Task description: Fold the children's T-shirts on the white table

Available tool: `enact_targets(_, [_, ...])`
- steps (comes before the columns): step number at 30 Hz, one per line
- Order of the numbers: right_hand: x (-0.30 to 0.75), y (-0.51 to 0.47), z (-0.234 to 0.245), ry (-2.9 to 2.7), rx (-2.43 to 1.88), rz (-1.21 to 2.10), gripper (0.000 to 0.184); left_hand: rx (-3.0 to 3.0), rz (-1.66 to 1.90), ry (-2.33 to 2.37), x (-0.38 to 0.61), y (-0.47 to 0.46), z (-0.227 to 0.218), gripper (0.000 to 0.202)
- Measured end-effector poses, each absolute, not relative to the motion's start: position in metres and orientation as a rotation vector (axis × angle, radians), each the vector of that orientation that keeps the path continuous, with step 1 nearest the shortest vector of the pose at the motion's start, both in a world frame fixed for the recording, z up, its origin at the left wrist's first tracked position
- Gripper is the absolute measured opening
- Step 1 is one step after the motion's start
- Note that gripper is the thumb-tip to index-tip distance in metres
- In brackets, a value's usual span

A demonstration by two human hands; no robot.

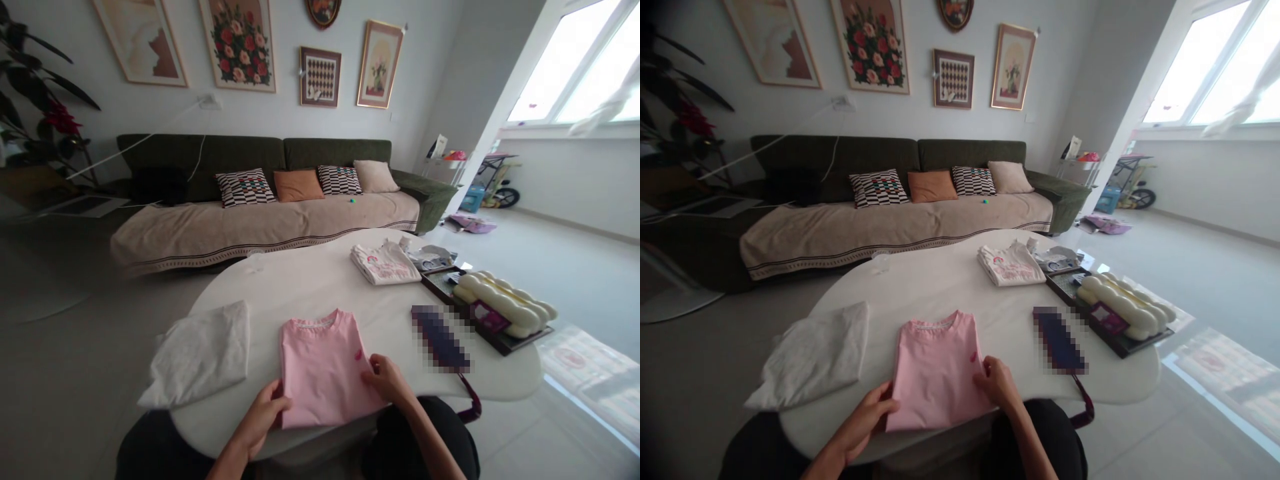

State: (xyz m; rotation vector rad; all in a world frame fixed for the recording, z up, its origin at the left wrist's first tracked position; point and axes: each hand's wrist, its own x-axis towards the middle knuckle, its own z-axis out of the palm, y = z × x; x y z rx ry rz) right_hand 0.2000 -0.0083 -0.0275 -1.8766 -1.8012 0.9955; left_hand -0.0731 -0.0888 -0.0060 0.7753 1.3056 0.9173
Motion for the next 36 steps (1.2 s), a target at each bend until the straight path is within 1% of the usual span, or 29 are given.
enact_targets(2, [0.211,-0.013,-0.030,-1.749,-1.837,1.142,0.009,0.708,0.863,1.268,-0.068,-0.098,0.000,0.049])
enact_targets(4, [0.217,-0.016,-0.032,-1.699,-1.815,1.248,0.017,0.698,0.823,1.257,-0.063,-0.102,0.003,0.050])
enact_targets(7, [0.216,-0.015,-0.033,-1.660,-1.794,1.310,0.027,0.756,0.862,1.359,-0.056,-0.100,0.002,0.050])
enact_targets(9, [0.211,-0.012,-0.032,-1.654,-1.779,1.301,0.027,0.824,0.896,1.434,-0.053,-0.095,0.000,0.051])
enact_targets(12, [0.206,-0.005,-0.026,-1.677,-1.763,1.224,0.019,0.894,0.900,1.423,-0.049,-0.088,0.001,0.057])
enact_targets(14, [0.208,-0.002,-0.019,-1.710,-1.751,1.147,0.014,0.863,0.886,1.386,-0.048,-0.083,0.008,0.063])
enact_targets(16, [0.215,0.002,-0.008,-1.736,-1.732,1.084,0.012,0.804,0.861,1.343,-0.044,-0.078,0.020,0.067])
enact_targets(19, [0.234,0.009,0.013,-1.751,-1.708,1.053,0.019,0.784,0.815,1.246,-0.030,-0.068,0.040,0.074])
enact_targets(22, [0.259,0.023,0.035,-1.763,-1.679,1.037,0.028,0.844,0.791,1.170,-0.007,-0.049,0.056,0.075])
enact_targets(26, [0.298,0.057,0.057,-1.752,-1.683,0.946,0.031,0.917,0.804,1.097,0.027,-0.004,0.062,0.073])
enact_targets(30, [0.338,0.113,0.067,-1.720,-1.692,0.847,0.034,0.959,0.861,0.987,0.062,0.064,0.058,0.070])
enact_targets(34, [0.376,0.189,0.070,-1.738,-1.682,0.623,0.034,1.055,0.925,0.968,0.098,0.145,0.060,0.067])
enact_targets(36, [0.393,0.228,0.070,-1.738,-1.681,0.505,0.033,1.156,0.966,1.002,0.115,0.184,0.061,0.061])
